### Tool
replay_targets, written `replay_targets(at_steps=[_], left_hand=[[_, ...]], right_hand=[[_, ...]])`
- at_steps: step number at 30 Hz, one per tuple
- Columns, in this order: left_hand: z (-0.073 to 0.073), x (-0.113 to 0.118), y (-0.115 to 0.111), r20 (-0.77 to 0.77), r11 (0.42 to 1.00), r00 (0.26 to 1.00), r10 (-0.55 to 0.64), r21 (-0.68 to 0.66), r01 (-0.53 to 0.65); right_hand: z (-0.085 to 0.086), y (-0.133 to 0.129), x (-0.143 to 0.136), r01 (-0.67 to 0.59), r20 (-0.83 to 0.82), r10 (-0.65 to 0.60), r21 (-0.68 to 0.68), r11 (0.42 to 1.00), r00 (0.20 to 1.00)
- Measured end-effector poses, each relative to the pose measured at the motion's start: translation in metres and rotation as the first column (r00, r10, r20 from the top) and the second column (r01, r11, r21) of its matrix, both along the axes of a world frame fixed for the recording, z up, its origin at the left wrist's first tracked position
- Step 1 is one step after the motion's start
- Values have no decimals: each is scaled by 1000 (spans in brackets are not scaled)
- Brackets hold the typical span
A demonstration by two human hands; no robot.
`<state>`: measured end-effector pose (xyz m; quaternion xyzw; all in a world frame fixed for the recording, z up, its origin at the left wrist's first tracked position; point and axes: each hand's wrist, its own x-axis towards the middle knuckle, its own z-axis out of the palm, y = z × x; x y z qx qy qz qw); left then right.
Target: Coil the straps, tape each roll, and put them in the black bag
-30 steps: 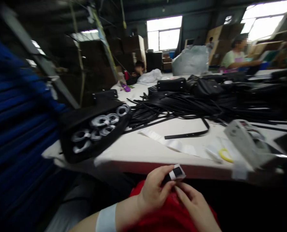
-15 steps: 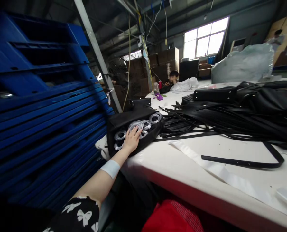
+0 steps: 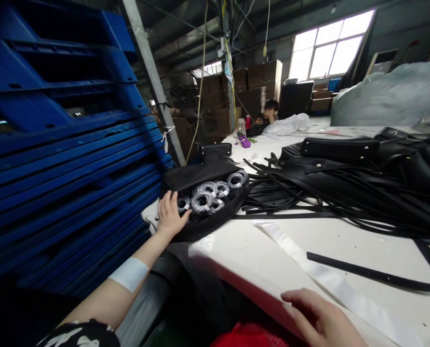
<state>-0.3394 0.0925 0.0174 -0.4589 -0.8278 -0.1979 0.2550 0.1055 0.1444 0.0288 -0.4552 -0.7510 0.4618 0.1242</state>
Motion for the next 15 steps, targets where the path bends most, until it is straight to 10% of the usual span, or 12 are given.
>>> replay_targets(at_steps=[8,15], left_hand=[[-29,-38,13,191,887,874,447,35,-461],[0,-57,33,295,807,751,590,-236,-541]], right_hand=[[1,125,-80,-349,1,368,321,880,930],[-8,200,-193,-608,124,622,425,671,773]])
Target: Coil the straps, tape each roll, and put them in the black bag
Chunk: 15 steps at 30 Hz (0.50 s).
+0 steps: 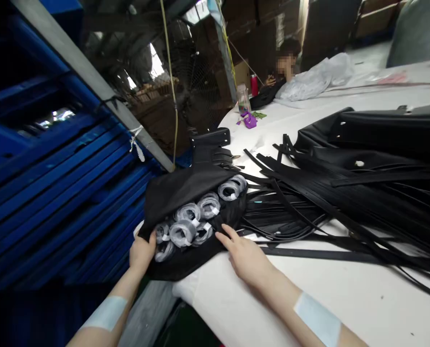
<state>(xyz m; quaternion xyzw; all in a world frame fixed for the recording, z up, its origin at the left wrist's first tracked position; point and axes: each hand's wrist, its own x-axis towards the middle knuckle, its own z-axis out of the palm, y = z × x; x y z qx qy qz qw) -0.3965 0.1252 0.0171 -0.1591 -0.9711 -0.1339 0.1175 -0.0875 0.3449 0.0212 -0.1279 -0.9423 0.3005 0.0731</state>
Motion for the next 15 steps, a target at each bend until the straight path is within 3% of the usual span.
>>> replay_targets(at_steps=[3,7,10,12,13,15], left_hand=[[27,-18,3,62,1000,998,1,-29,1],[88,-44,-1,36,997,998,-58,58,56],[143,-46,5,15,980,992,-124,158,120],[178,-34,18,-7,953,977,-214,219,210],[195,-25,27,-36,923,959,-282,261,282],[226,-2,45,-117,812,884,-453,355,463]], right_hand=[[-7,7,-43,-74,89,69,48,996,994],[10,13,-70,-11,188,-3,74,997,982],[45,17,-76,67,120,-71,34,997,990],[78,18,-80,129,23,-128,-13,992,991],[96,18,-82,147,-34,-148,-31,989,988],[137,15,-89,155,-161,-161,-48,987,974]])
